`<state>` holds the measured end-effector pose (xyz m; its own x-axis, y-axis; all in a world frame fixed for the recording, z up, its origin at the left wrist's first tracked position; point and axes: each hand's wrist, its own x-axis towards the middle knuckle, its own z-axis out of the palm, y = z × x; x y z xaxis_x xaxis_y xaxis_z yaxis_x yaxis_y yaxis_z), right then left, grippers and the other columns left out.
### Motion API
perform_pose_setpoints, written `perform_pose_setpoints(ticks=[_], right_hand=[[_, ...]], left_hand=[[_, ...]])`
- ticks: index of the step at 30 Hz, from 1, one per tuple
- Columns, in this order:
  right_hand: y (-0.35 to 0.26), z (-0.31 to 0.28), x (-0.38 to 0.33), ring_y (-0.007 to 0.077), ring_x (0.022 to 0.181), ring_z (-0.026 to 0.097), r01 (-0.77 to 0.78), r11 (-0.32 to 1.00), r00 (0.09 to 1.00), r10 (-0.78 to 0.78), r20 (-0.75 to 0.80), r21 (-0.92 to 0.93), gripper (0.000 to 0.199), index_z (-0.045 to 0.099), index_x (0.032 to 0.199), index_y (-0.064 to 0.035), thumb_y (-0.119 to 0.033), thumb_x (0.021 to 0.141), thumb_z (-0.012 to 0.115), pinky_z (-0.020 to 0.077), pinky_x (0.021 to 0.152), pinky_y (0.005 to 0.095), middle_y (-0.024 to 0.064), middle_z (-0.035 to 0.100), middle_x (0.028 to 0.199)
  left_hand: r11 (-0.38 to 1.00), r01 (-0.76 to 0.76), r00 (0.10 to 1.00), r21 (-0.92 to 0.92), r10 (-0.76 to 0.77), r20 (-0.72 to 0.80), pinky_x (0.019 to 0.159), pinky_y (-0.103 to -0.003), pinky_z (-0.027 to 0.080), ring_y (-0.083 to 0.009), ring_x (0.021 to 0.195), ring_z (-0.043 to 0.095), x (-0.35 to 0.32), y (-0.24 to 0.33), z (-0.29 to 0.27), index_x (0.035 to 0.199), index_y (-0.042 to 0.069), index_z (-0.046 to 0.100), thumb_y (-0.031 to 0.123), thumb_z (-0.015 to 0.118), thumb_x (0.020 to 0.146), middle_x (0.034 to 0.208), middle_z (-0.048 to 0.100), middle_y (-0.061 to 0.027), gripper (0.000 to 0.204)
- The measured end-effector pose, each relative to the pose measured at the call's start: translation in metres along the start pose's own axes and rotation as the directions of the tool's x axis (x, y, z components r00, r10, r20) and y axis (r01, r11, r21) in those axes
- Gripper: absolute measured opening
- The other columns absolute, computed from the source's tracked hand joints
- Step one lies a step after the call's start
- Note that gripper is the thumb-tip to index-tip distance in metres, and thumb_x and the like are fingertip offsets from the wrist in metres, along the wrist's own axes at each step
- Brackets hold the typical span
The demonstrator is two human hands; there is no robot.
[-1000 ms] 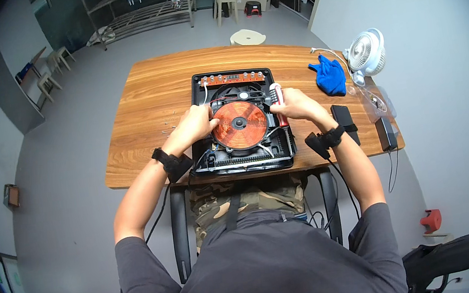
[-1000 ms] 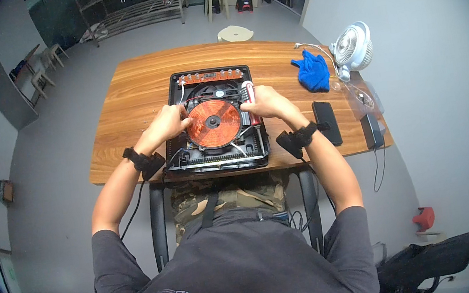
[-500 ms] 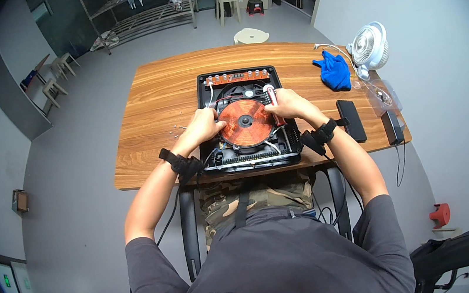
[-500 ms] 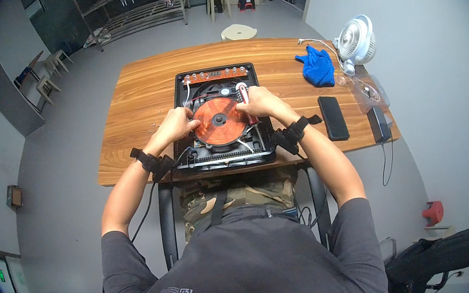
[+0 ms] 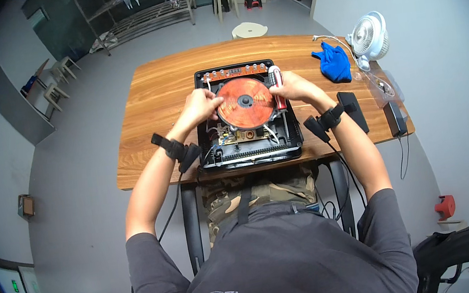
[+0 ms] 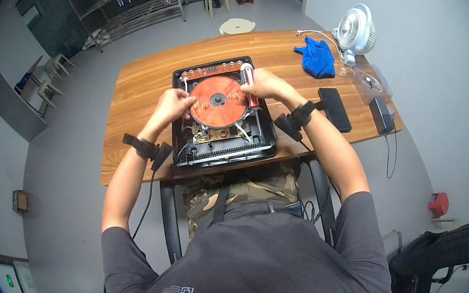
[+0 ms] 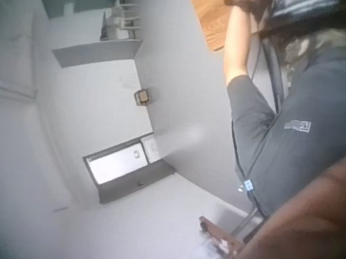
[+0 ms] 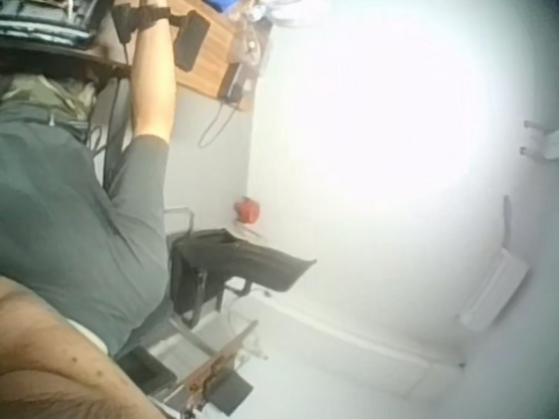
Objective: The person uses a screwdriver to remove screws from the bottom of a black electronic device, then pries off the bottom cover to reveal internal components including a copper heat sink and circuit board. The person continues to unscrew internal parts.
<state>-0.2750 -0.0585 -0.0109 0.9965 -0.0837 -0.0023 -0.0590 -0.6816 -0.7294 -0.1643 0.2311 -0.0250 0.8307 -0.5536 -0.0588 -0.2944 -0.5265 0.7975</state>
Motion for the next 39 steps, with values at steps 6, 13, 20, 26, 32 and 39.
perform_pose_setpoints(ticks=[6,13,20,26,32,39], right_hand=[[-0.008,-0.017,0.023,0.0136,0.068,0.060,-0.112,0.986,0.993,0.117,-0.029,0.127,0.025,0.068,0.084,0.0002,-0.025,0.087,0.073,0.0493,0.064,0.0323,0.0059,0.066,0.075],[0.014,0.000,0.038,0.0208,0.073,0.064,-0.201,0.978,0.978,0.204,-0.036,0.056,0.032,0.071,0.089,0.0022,-0.030,0.086,0.071,0.0515,0.068,0.0376,0.0141,0.071,0.083],[0.030,0.004,0.034,0.0248,0.071,0.068,-0.141,0.987,0.987,0.147,-0.063,0.083,0.030,0.070,0.083,0.0036,-0.026,0.086,0.067,0.0530,0.070,0.0389,0.0160,0.071,0.076],[0.019,-0.008,0.023,0.0251,0.072,0.068,-0.069,0.995,0.987,0.079,-0.138,0.077,0.030,0.069,0.084,0.0024,-0.027,0.086,0.068,0.0533,0.071,0.0388,0.0155,0.070,0.076],[-0.002,-0.040,0.011,0.0275,0.090,0.071,0.032,0.999,0.944,-0.037,-0.326,-0.020,0.041,0.063,0.106,0.0010,-0.032,0.085,0.077,0.0537,0.082,0.0383,0.0168,0.071,0.092],[-0.083,0.011,0.004,0.0172,0.077,0.072,0.366,0.912,0.904,-0.300,-0.305,0.188,0.051,0.055,0.119,0.0015,-0.026,0.086,0.081,0.0573,0.070,0.0322,0.0115,0.072,0.087]], left_hand=[[0.998,0.047,0.996,-0.037,-0.044,0.082,0.052,-0.025,0.054,-0.0109,0.056,0.067,0.052,0.000,-0.011,0.086,-0.002,0.069,0.024,0.072,0.097,0.068,0.066,-0.0042,0.029],[0.986,0.064,0.993,0.152,-0.079,0.092,0.053,-0.027,0.057,-0.0138,0.058,0.070,0.089,-0.013,-0.004,0.086,-0.002,0.067,0.025,0.075,0.094,0.070,0.069,-0.0074,0.030],[0.967,0.004,0.998,0.256,-0.021,0.066,0.057,-0.029,0.059,-0.0167,0.060,0.072,0.081,0.002,0.002,0.084,-0.004,0.068,0.025,0.076,0.092,0.070,0.072,-0.0115,0.031],[0.942,-0.063,0.997,0.331,0.077,-0.029,0.064,-0.035,0.059,-0.0221,0.060,0.073,0.085,-0.009,0.010,0.079,-0.004,0.071,0.025,0.072,0.088,0.065,0.070,-0.0145,0.030],[0.903,-0.151,0.943,0.403,0.254,-0.215,0.078,-0.040,0.058,-0.0323,0.080,0.074,0.065,-0.009,0.009,0.096,-0.002,0.077,0.025,0.069,0.086,0.079,0.073,-0.0226,0.029],[0.892,-0.450,0.875,-0.047,0.451,0.176,0.079,-0.030,0.055,-0.0122,0.086,0.066,0.008,-0.006,-0.019,0.127,0.005,0.069,0.012,0.067,0.094,0.104,0.075,-0.0079,0.034]])
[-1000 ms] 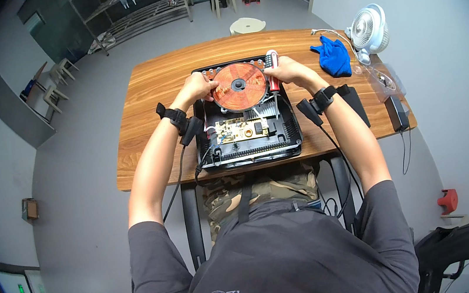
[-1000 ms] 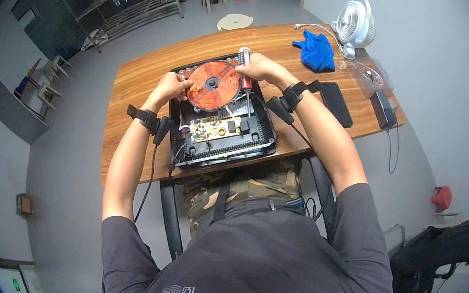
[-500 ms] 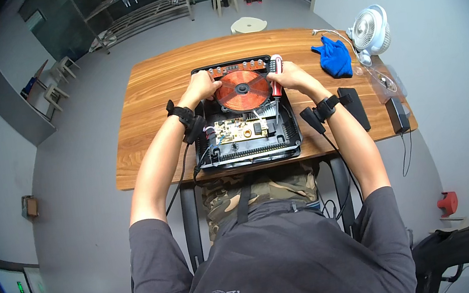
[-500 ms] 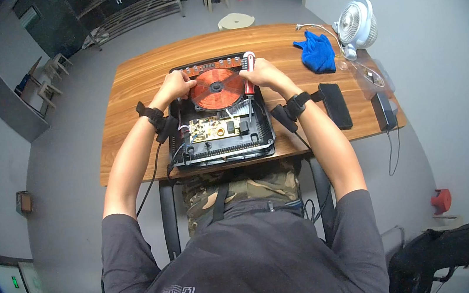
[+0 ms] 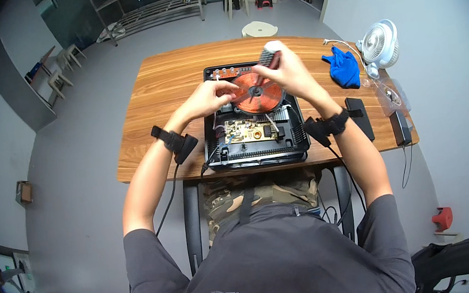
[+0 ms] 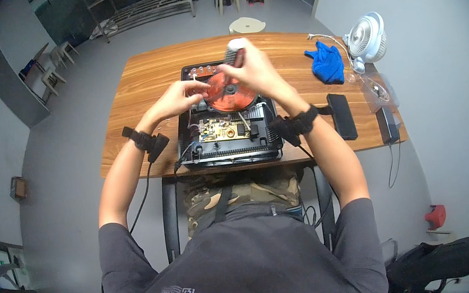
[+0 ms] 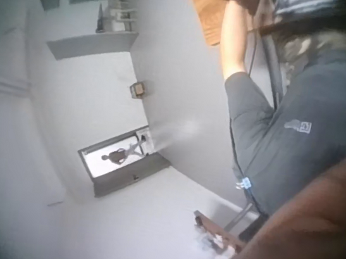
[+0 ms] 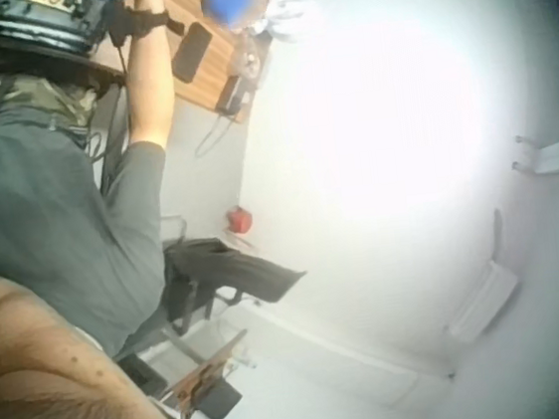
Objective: The person uses a screwdriver to remove screws from the bottom of a black electronic device, then pries off the bottom cover to reveal internal components including a copper heat sink and circuit board. The person continues to unscrew internal parts.
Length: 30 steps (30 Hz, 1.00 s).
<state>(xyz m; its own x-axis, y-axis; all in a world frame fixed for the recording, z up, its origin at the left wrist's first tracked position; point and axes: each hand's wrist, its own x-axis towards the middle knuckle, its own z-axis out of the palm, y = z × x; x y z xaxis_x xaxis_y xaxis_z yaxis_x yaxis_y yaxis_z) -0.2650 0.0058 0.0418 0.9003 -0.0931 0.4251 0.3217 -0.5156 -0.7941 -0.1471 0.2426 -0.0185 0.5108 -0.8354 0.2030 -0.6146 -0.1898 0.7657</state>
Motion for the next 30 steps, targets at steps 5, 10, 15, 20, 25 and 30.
perform_pose_setpoints(ticks=[5,10,15,20,25,30], right_hand=[[-0.017,0.057,0.006,0.0157,0.078,0.071,0.116,0.986,0.984,-0.097,0.148,-0.121,0.042,0.054,0.114,-0.0013,-0.021,0.087,0.080,0.0558,0.069,0.0306,0.0092,0.071,0.086],[-0.010,0.081,0.006,0.0242,0.081,0.069,0.131,0.966,0.975,-0.085,0.207,-0.222,0.048,0.057,0.117,-0.0024,-0.028,0.085,0.082,0.0545,0.075,0.0352,0.0140,0.069,0.091],[-0.008,0.092,0.005,0.0234,0.082,0.069,0.153,0.970,0.969,-0.109,0.224,-0.191,0.051,0.057,0.122,-0.0024,-0.025,0.084,0.083,0.0542,0.076,0.0362,0.0140,0.070,0.092],[-0.011,0.090,0.005,0.0240,0.086,0.070,0.112,0.967,0.965,-0.051,0.257,-0.229,0.052,0.056,0.121,-0.0011,-0.024,0.084,0.083,0.0547,0.079,0.0353,0.0156,0.070,0.096],[-0.007,0.093,0.004,0.0247,0.086,0.071,0.152,0.965,0.967,-0.100,0.236,-0.214,0.051,0.056,0.120,-0.0009,-0.025,0.084,0.083,0.0549,0.077,0.0360,0.0160,0.071,0.095],[-0.008,0.091,0.002,0.0251,0.085,0.071,0.105,0.975,0.967,-0.054,0.250,-0.195,0.051,0.056,0.120,-0.0009,-0.026,0.084,0.083,0.0549,0.078,0.0364,0.0163,0.071,0.093]], left_hand=[[0.997,0.050,0.998,0.051,-0.052,0.040,0.075,-0.028,0.053,-0.0078,0.080,0.063,-0.033,0.023,-0.005,0.116,0.000,0.068,0.011,0.073,0.091,0.091,0.072,-0.0039,0.027],[0.998,0.058,0.995,-0.036,-0.061,-0.077,0.076,-0.031,0.055,-0.0120,0.081,0.068,-0.040,0.009,0.003,0.105,-0.001,0.070,0.012,0.077,0.088,0.089,0.075,-0.0071,0.023],[1.000,0.021,0.987,0.016,-0.018,-0.163,0.076,-0.035,0.057,-0.0218,0.086,0.076,-0.043,0.003,0.003,0.100,-0.002,0.070,0.013,0.076,0.088,0.090,0.077,-0.0143,0.020],[0.999,0.037,0.986,-0.011,-0.038,-0.162,0.075,-0.033,0.057,-0.0142,0.084,0.072,-0.042,0.005,0.006,0.098,-0.005,0.070,0.011,0.078,0.087,0.088,0.076,-0.0124,0.021],[0.998,0.064,0.986,0.003,-0.063,-0.155,0.076,-0.033,0.058,-0.0150,0.087,0.073,-0.043,0.005,0.007,0.099,-0.005,0.070,0.011,0.078,0.087,0.090,0.077,-0.0135,0.022],[0.997,0.074,0.987,-0.034,-0.078,-0.141,0.076,-0.032,0.058,-0.0158,0.087,0.074,-0.042,0.003,0.009,0.100,-0.005,0.071,0.009,0.078,0.087,0.091,0.077,-0.0132,0.021]])
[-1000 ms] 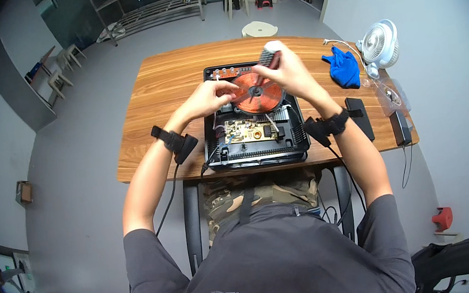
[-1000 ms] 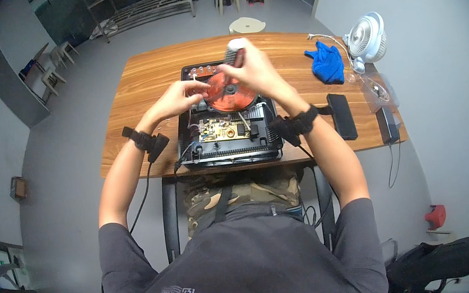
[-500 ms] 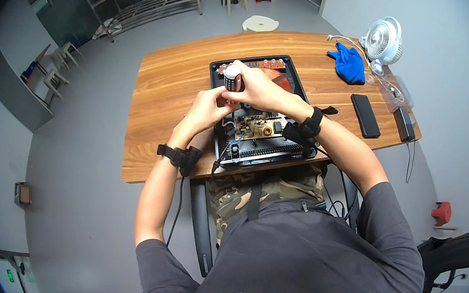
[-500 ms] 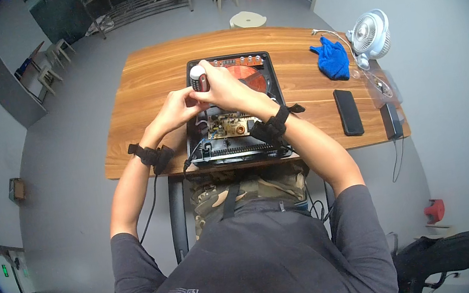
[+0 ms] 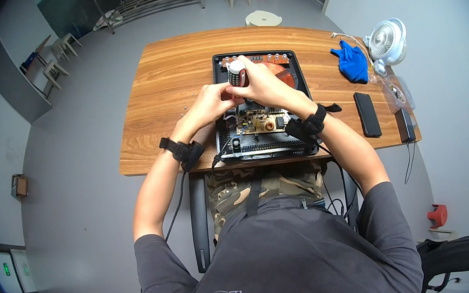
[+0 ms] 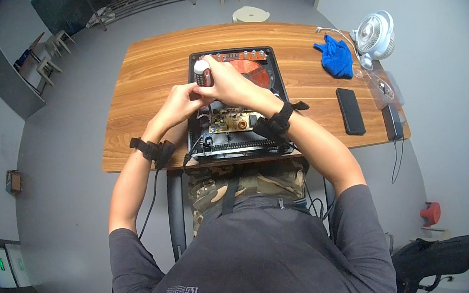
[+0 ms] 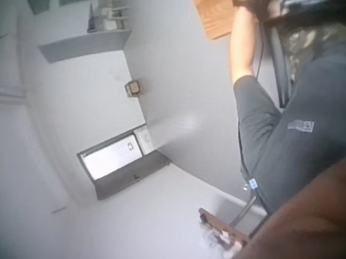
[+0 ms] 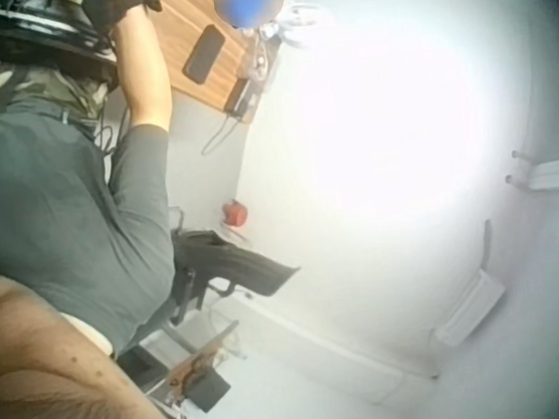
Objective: The person uses a screwdriver to remove screws from the bottom of a black electronic device, then pries off the bottom cover to reveal internal components including a copper heat sink and circuit board. The person continues to unscrew internal parts.
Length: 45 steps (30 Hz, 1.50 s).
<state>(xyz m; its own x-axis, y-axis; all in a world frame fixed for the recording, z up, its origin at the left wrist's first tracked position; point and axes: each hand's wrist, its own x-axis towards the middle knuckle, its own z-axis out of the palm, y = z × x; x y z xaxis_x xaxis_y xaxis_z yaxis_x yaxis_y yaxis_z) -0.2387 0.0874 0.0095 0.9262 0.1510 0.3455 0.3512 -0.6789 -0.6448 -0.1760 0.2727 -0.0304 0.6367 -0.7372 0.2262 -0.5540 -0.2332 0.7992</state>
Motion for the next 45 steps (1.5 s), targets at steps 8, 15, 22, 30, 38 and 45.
perform_pose_setpoints(ticks=[8,15,22,30,38,45], right_hand=[[-0.001,-0.002,0.001,0.0265,0.086,0.072,0.059,0.998,0.998,-0.059,-0.013,-0.012,0.052,0.055,0.121,-0.0002,-0.026,0.085,0.083,0.0550,0.078,0.0374,0.0176,0.071,0.093],[0.000,-0.004,0.001,0.0311,0.090,0.072,0.034,0.998,0.999,-0.034,0.011,-0.047,0.052,0.054,0.117,0.0009,-0.026,0.084,0.083,0.0551,0.079,0.0390,0.0200,0.071,0.094],[-0.007,-0.012,0.002,0.0351,0.084,0.072,0.010,0.999,0.999,-0.008,0.050,-0.048,0.054,0.054,0.116,0.0018,-0.028,0.082,0.084,0.0542,0.074,0.0416,0.0221,0.071,0.090],[-0.001,-0.009,0.002,0.0376,0.089,0.071,0.044,0.999,0.998,-0.042,0.056,-0.027,0.060,0.053,0.127,0.0006,-0.028,0.083,0.082,0.0543,0.078,0.0424,0.0243,0.070,0.095],[0.003,-0.008,0.000,0.0361,0.091,0.071,0.069,0.997,0.997,-0.069,0.034,-0.026,0.062,0.053,0.132,0.0000,-0.028,0.084,0.081,0.0546,0.082,0.0413,0.0226,0.070,0.098],[0.004,-0.007,0.002,0.0349,0.090,0.071,0.103,0.994,0.994,-0.102,0.029,-0.038,0.058,0.055,0.130,0.0008,-0.026,0.085,0.080,0.0547,0.080,0.0400,0.0232,0.069,0.098]], left_hand=[[0.999,0.006,1.000,0.043,-0.006,-0.013,0.077,-0.032,0.059,-0.0162,0.088,0.074,0.001,0.007,-0.002,0.102,-0.005,0.071,0.006,0.075,0.087,0.092,0.077,-0.0130,0.019],[1.000,0.002,0.999,0.013,-0.001,-0.043,0.075,-0.034,0.057,-0.0189,0.085,0.075,0.003,-0.001,0.004,0.099,-0.002,0.073,0.013,0.081,0.084,0.090,0.077,-0.0161,0.023],[1.000,-0.004,0.999,0.028,0.006,-0.047,0.071,-0.032,0.057,-0.0151,0.081,0.074,0.004,0.002,0.004,0.096,-0.005,0.072,0.016,0.081,0.087,0.083,0.076,-0.0139,0.025],[0.998,0.065,0.998,-0.021,-0.065,0.001,0.077,-0.033,0.058,-0.0191,0.091,0.076,0.003,-0.003,0.005,0.105,-0.002,0.071,0.014,0.077,0.089,0.094,0.078,-0.0139,0.023],[0.998,0.067,0.998,-0.002,-0.067,0.015,0.077,-0.033,0.059,-0.0185,0.091,0.076,0.003,0.003,0.005,0.104,-0.001,0.072,0.014,0.077,0.089,0.095,0.078,-0.0131,0.022],[0.998,0.061,0.998,-0.034,-0.061,-0.006,0.077,-0.033,0.059,-0.0184,0.088,0.076,0.006,-0.008,0.007,0.103,-0.001,0.072,0.014,0.078,0.088,0.093,0.078,-0.0132,0.022]])
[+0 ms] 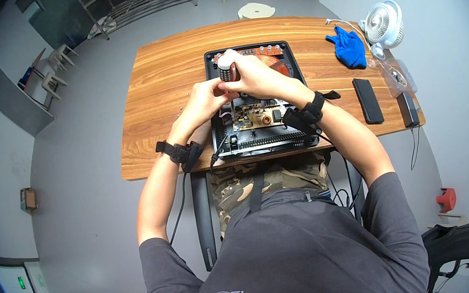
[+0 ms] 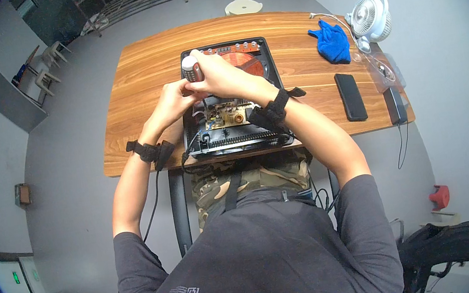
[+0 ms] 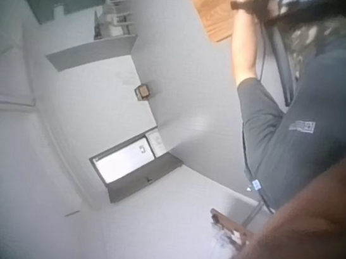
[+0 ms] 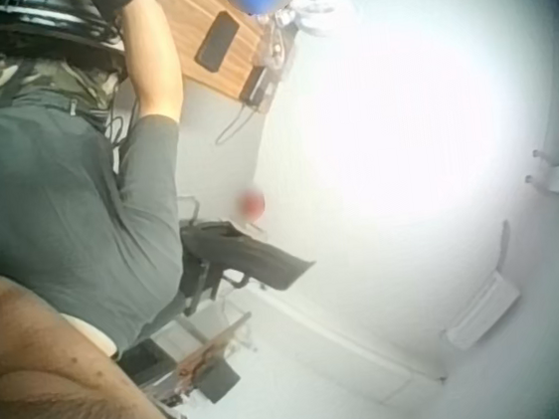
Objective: The person uses a screwdriver to remove screws from the bottom of a black electronic device, then pries off the bottom cover to reveal internal components including a copper heat sink and circuit board. The person continues to unscrew internal parts.
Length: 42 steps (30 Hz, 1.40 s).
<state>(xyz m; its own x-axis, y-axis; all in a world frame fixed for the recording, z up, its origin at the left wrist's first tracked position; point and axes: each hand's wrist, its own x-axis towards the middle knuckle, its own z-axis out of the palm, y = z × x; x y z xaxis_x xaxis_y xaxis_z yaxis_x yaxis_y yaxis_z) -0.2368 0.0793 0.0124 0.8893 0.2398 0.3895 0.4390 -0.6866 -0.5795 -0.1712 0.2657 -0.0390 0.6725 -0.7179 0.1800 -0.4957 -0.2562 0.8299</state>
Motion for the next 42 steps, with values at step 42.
perform_pose_setpoints(ticks=[42], right_hand=[[-0.041,-0.010,0.021,0.0356,0.083,0.073,-0.095,0.892,0.995,0.089,-0.034,-0.442,0.038,0.071,0.090,-0.0026,-0.040,0.095,0.065,0.0577,0.074,0.0434,0.0181,0.072,0.083]], left_hand=[[0.999,-0.008,0.998,-0.045,0.005,-0.058,0.083,-0.030,0.055,-0.0139,0.086,0.071,0.006,0.008,-0.003,0.103,-0.006,0.070,0.014,0.078,0.088,0.091,0.076,-0.0101,0.026]])
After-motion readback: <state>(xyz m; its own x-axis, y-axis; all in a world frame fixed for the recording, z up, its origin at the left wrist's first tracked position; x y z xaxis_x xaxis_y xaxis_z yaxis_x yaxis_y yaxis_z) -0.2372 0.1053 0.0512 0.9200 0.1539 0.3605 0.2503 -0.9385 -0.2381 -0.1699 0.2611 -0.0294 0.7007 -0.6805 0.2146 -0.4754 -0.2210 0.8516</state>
